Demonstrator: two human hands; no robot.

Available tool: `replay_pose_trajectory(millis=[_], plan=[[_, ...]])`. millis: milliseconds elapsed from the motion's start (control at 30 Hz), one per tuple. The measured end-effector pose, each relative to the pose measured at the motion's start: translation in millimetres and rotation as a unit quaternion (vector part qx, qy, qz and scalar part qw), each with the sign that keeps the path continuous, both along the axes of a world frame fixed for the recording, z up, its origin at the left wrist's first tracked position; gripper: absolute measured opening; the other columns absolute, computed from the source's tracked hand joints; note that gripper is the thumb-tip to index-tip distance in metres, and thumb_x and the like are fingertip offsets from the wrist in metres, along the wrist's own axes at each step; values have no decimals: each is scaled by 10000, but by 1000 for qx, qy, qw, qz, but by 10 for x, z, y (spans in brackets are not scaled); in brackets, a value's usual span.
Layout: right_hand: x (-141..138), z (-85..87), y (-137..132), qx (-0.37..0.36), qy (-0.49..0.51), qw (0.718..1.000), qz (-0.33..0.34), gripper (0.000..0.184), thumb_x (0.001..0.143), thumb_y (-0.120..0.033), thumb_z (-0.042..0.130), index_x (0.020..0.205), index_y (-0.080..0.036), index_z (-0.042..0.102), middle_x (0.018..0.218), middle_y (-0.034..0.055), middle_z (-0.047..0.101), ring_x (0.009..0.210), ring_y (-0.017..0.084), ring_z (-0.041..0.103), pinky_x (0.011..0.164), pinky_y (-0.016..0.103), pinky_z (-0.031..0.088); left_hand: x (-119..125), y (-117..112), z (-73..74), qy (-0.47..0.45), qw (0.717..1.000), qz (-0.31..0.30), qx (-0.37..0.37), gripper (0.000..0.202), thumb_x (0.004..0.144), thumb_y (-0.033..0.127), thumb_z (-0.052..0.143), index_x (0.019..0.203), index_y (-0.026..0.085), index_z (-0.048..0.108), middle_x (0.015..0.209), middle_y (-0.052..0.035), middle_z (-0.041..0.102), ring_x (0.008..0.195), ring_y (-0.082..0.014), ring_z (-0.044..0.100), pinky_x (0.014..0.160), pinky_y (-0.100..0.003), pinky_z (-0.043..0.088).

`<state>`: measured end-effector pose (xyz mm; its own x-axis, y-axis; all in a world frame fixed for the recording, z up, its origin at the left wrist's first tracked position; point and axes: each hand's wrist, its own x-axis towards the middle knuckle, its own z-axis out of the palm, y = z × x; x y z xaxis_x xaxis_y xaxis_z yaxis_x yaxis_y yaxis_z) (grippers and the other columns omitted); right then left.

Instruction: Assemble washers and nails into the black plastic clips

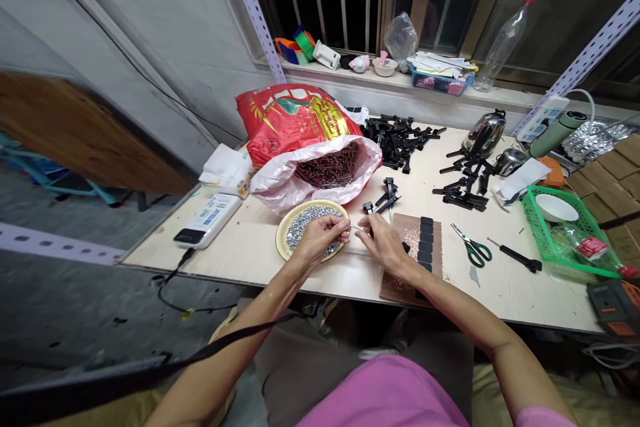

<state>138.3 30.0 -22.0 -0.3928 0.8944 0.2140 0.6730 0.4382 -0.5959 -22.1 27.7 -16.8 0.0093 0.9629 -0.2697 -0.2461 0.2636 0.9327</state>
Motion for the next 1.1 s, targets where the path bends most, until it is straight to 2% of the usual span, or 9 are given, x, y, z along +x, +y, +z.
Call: replay_pose_trajectory(millis=[100, 200, 367, 467, 633, 800, 933, 1100], plan=[[32, -15, -22, 61, -70, 996, -15, 158, 941, -264, 478, 896, -180, 604, 885, 57, 639, 757, 144, 593, 619, 232, 386, 33, 6, -1, 3, 1000, -4, 2, 464, 415, 468, 850, 625, 121, 625, 569, 15, 616, 499, -84, 542, 542, -238, 504], [73, -15, -44, 75, -101, 992, -24, 192, 950, -289, 468, 908, -183, 623, 859, 61, 640, 743, 149, 598, 594, 233, 376, 78, 11, 11, 10, 1000, -15, 9, 461, 426, 470, 849, 629, 121, 625, 547, 25, 595, 502, -88, 544, 549, -241, 504], [196, 7, -80, 78, -81, 993, -25, 175, 942, -279, 486, 941, -179, 629, 895, 67, 630, 768, 154, 603, 606, 233, 388, 195, 22, 38, 7, 999, -38, 6, 462, 420, 467, 854, 631, 118, 637, 546, 24, 600, 497, -85, 540, 546, -240, 505], [288, 9, -95, 45, -63, 996, -34, 221, 960, -283, 445, 922, -187, 640, 842, 48, 627, 716, 146, 589, 594, 238, 380, 285, 30, 62, 12, 999, -47, 7, 469, 410, 480, 856, 630, 118, 654, 548, 22, 610, 491, -77, 543, 534, -219, 501], [482, -11, -99, 9, 51, 998, -36, 138, 916, -239, 526, 907, -181, 651, 832, 27, 607, 761, 133, 578, 684, 237, 428, 460, 48, 110, -1, 996, -91, -9, 429, 434, 432, 870, 633, 110, 669, 586, 9, 640, 498, -68, 558, 548, -204, 519], [763, -31, -148, 23, 106, 993, -54, 122, 891, -237, 555, 880, -194, 669, 809, 22, 609, 773, 139, 571, 734, 265, 458, 665, 63, 110, -53, 987, -131, -74, 299, 592, 336, 835, 702, 97, 693, 621, -29, 684, 516, -81, 600, 586, -208, 554], [983, -60, -218, 37, 99, 991, -80, 130, 863, -189, 550, 867, -180, 680, 808, 29, 597, 760, 146, 573, 730, 282, 474, 822, 73, 73, -61, 980, -158, -101, 193, 739, 286, 738, 754, 96, 705, 666, -62, 711, 556, -98, 636, 593, -205, 562], [1214, -104, -294, 25, 107, 992, -69, 162, 893, -189, 535, 947, -201, 687, 840, 37, 623, 806, 153, 596, 749, 289, 484, 976, 81, -1, -29, 975, -198, -91, 213, 760, 310, 714, 785, 98, 707, 731, -84, 718, 593, -109, 642, 668, -248, 575]])
